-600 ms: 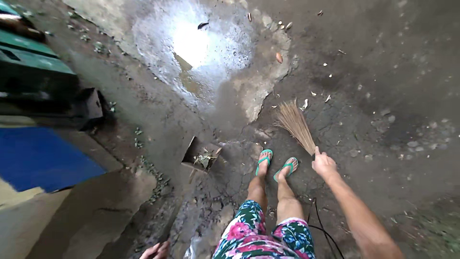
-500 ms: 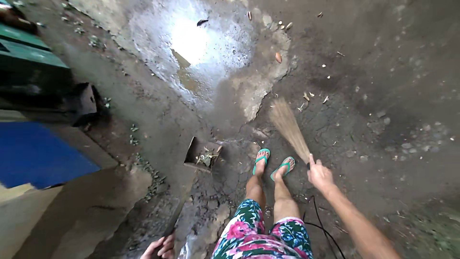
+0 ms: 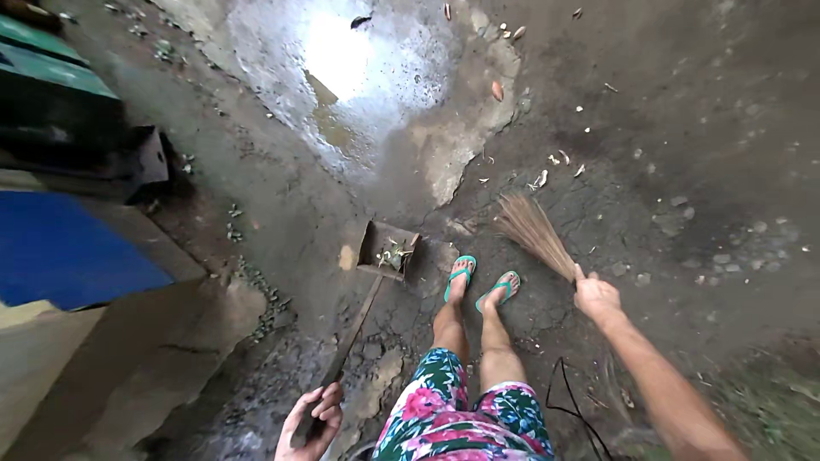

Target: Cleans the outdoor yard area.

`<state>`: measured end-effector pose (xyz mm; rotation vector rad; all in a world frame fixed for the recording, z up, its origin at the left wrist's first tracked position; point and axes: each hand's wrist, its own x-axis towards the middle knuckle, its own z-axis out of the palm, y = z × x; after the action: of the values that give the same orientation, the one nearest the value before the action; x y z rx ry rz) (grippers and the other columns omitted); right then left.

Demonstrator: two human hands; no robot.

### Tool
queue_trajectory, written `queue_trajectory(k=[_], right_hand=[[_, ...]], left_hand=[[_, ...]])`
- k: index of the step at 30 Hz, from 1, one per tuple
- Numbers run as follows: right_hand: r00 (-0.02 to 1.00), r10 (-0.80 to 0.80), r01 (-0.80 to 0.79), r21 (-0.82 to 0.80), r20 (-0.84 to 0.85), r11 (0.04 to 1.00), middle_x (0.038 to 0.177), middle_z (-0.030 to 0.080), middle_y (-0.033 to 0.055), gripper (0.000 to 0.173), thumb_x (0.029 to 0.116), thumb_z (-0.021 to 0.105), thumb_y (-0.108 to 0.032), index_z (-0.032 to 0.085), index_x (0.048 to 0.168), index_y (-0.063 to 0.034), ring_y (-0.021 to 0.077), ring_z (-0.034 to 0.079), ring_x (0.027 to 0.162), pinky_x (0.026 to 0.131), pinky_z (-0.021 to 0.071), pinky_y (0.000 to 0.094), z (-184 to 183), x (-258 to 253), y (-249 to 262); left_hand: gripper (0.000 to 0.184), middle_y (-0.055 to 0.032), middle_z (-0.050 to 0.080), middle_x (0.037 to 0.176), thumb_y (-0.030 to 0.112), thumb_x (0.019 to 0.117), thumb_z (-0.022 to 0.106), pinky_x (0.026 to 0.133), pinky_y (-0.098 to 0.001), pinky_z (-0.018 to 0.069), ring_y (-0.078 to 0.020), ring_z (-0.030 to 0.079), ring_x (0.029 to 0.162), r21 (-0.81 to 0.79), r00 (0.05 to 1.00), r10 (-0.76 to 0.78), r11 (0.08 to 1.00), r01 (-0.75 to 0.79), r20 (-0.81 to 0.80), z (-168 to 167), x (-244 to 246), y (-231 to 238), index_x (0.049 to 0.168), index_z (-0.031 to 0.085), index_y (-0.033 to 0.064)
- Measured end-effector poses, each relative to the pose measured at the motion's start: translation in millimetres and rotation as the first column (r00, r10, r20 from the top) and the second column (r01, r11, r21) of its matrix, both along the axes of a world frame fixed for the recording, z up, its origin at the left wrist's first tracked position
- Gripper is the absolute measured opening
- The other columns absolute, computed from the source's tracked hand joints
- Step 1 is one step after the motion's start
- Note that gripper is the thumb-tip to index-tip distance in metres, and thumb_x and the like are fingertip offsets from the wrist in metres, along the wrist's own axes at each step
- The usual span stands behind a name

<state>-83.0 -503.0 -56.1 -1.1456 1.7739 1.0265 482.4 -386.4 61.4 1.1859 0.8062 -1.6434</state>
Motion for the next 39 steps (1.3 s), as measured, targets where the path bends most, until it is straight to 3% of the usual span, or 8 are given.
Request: queue_trajectory(k=[6, 10, 17, 20, 23, 28, 33, 39], right_hand=[[0.988, 0.137, -0.139, 0.017, 0.067, 0.99, 0.15, 0.047, 0.0297, 0.073, 0.1026, 0.054, -0.015, 0.018, 0.166, -0.0179, 0.0477, 0.065, 0.114, 0.095, 0.0527, 0.0599, 48.2, -17.6, 54.7], [0.959, 0.249, -0.267, 0.133, 0.137, 0.954, 0.149, 0.047, 0.0308, 0.068, 0.1037, 0.048, -0.007, 0.024, 0.165, -0.0204, 0.051, 0.061, 0.118, 0.098, 0.0485, 0.064, 36.8, -32.5, 52.3], [0.972, 0.207, -0.215, -0.062, -0.113, 0.975, 0.144, 0.05, 0.0336, 0.064, 0.1031, 0.045, 0.0, 0.026, 0.163, -0.0092, 0.053, 0.06, 0.118, 0.093, 0.0491, 0.0665, 31.7, -86.1, 10.4], [0.982, 0.173, -0.181, -0.133, -0.072, 0.974, 0.143, 0.051, 0.032, 0.066, 0.1025, 0.047, -0.004, 0.024, 0.164, -0.0106, 0.0515, 0.062, 0.116, 0.094, 0.0503, 0.0643, 50.0, -67.2, 25.4], [0.984, 0.156, -0.151, -0.066, 0.085, 0.986, 0.147, 0.049, 0.0308, 0.074, 0.0997, 0.054, -0.011, 0.021, 0.166, -0.0158, 0.0512, 0.064, 0.111, 0.091, 0.0523, 0.0642, 56.9, -17.9, 41.9], [0.931, 0.112, -0.136, 0.044, 0.348, 0.99, 0.146, 0.049, 0.0306, 0.078, 0.0964, 0.061, -0.017, 0.024, 0.165, -0.0192, 0.0496, 0.063, 0.116, 0.094, 0.0519, 0.0643, 2.1, 80.1, 50.6], [0.975, -0.041, 0.042, -0.004, 0.217, 0.999, 0.149, 0.047, 0.0306, 0.078, 0.0968, 0.06, -0.016, 0.022, 0.165, -0.0153, 0.0468, 0.062, 0.119, 0.095, 0.0525, 0.0608, -37.8, 87.3, 27.6], [0.99, -0.065, 0.081, -0.13, 0.124, 0.988, 0.151, 0.046, 0.0259, 0.076, 0.1018, 0.051, -0.017, 0.012, 0.167, -0.0152, 0.0417, 0.067, 0.112, 0.093, 0.0559, 0.0535, 2.3, 68.9, 27.4]], left_hand=[[0.021, -0.0044, 0.061, 0.072, 0.014, 0.0938, 0.048, 0.046, -0.0164, 0.0545, -0.0064, 0.062, 0.051, 0.029, 1.0, -0.013, 0.999, 0.012, 0.021, -9.8, -15.8, -4.9, 0.102, 0.06, -0.0012], [0.024, -0.0041, 0.062, 0.073, 0.015, 0.0941, 0.047, 0.046, -0.0159, 0.0541, -0.0056, 0.062, 0.051, 0.016, 0.999, -0.03, 0.999, 0.03, 0.028, -10.3, -22.2, -4.4, 0.106, 0.059, -0.002], [0.027, -0.0056, 0.063, 0.074, 0.013, 0.0909, 0.054, 0.047, -0.0167, 0.0553, -0.0069, 0.063, 0.053, -0.006, 0.999, -0.052, 0.999, 0.052, -0.012, -6.0, -26.6, 4.7, 0.112, 0.059, -0.0033], [0.026, -0.0057, 0.063, 0.075, 0.012, 0.0909, 0.054, 0.048, -0.0164, 0.0551, -0.0068, 0.063, 0.053, -0.018, 0.999, -0.024, 1.0, 0.024, -0.021, -6.3, -30.5, 13.5, 0.11, 0.06, -0.0041], [0.025, -0.0064, 0.063, 0.076, 0.011, 0.0912, 0.054, 0.048, -0.0165, 0.0555, -0.0075, 0.064, 0.054, -0.022, 0.998, 0.054, 0.998, -0.055, -0.031, -0.8, -31.2, 22.7, 0.11, 0.06, -0.0049], [0.027, -0.0063, 0.063, 0.076, 0.013, 0.0914, 0.055, 0.05, -0.0172, 0.0565, -0.0082, 0.064, 0.055, -0.066, 0.992, 0.122, 0.99, -0.122, -0.009, 7.4, -28.6, 37.5, 0.11, 0.06, -0.0054], [0.026, -0.0066, 0.064, 0.075, 0.013, 0.091, 0.055, 0.05, -0.0179, 0.057, -0.0091, 0.066, 0.055, -0.064, 0.992, 0.124, 0.99, -0.122, 0.019, 13.9, -19.8, 43.2, 0.11, 0.06, -0.005], [0.027, -0.0039, 0.061, 0.073, 0.016, 0.0962, 0.043, 0.046, -0.0147, 0.0533, -0.0049, 0.062, 0.052, -0.022, 0.985, 0.12, 0.993, -0.118, 0.124, 6.3, -25.0, 51.6, 0.109, 0.057, -0.0027]])
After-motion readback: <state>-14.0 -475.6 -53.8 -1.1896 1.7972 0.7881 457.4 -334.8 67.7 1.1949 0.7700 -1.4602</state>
